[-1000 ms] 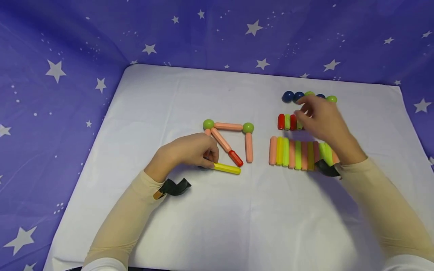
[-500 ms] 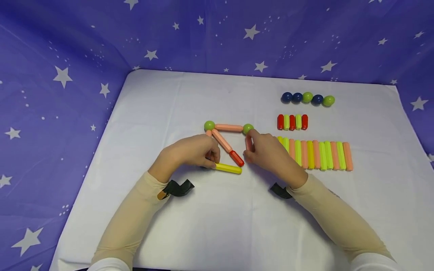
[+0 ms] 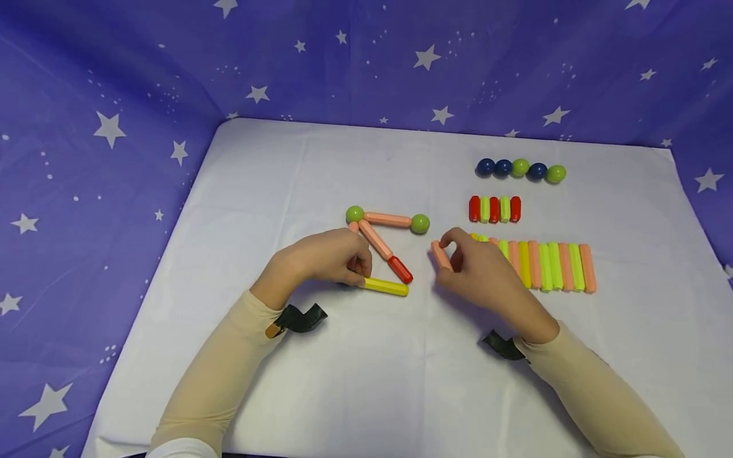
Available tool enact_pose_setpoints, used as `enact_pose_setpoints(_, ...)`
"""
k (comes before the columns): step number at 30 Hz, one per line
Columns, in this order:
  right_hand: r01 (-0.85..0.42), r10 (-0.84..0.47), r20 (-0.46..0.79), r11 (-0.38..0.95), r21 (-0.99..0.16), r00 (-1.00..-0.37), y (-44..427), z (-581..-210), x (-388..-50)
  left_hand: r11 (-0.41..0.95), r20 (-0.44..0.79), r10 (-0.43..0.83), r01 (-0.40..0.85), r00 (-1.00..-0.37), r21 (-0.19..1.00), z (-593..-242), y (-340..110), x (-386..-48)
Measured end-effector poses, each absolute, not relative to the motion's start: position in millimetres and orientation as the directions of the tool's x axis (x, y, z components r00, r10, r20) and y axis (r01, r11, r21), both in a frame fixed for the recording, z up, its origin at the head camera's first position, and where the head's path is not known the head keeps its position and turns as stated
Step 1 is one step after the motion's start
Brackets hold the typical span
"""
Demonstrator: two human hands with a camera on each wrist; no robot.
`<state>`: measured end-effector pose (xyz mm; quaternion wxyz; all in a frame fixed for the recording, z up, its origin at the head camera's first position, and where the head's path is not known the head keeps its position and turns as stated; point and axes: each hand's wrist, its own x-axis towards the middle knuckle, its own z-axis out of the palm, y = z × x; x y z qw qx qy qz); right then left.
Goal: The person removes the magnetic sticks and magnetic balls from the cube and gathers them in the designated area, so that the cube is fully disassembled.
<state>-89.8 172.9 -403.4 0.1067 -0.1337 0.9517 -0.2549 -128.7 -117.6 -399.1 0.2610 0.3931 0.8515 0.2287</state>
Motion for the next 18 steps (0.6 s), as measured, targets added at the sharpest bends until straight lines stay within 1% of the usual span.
enact_pose_setpoints(2, -0.183, -0.265, -0.086, 0.831, -0.525, -0.96, 192, -398, -88, 0.588, -0.263, 0.788, 0.551, -0.557, 0.592, -399, -118, -128)
enact_pose_setpoints(4, -0.134, -0.192, -0.055, 0.837, -0.53, -0.98, 215, -391, -87, 0.588, -0.264, 0.787, 0.55, -0.557, 0.593, -398, -118, -128)
enact_pose_setpoints(7, -0.023, -0.047, -0.034, 0.857, -0.515, -0.998, 255, -384, -88, 0.583, -0.263, 0.792, 0.552, -0.552, 0.596, -399, -118, -128)
enact_pose_setpoints(10, 0.107, 0.093, -0.053, 0.872, -0.477, -0.994, 301, -382, -91, 0.574, -0.258, 0.797, 0.555, -0.546, 0.602, -399, -118, -128)
enact_pose_setpoints(12, 0.182, 0.163, -0.082, 0.88, -0.44, -0.983, 330, -385, -92, 0.571, -0.251, 0.8, 0.56, -0.546, 0.601, -400, -119, -127)
enact_pose_setpoints(14, 0.257, 0.219, -0.141, 0.881, -0.398, -0.966, 356, -388, -92, 0.57, -0.247, 0.799, 0.561, -0.548, 0.6, -400, -120, -127)
enact_pose_setpoints(18, 0.339, 0.259, -0.266, 0.884, -0.323, -0.928, 389, -395, -92, 0.573, -0.246, 0.796, 0.558, -0.553, 0.6, -401, -122, -126)
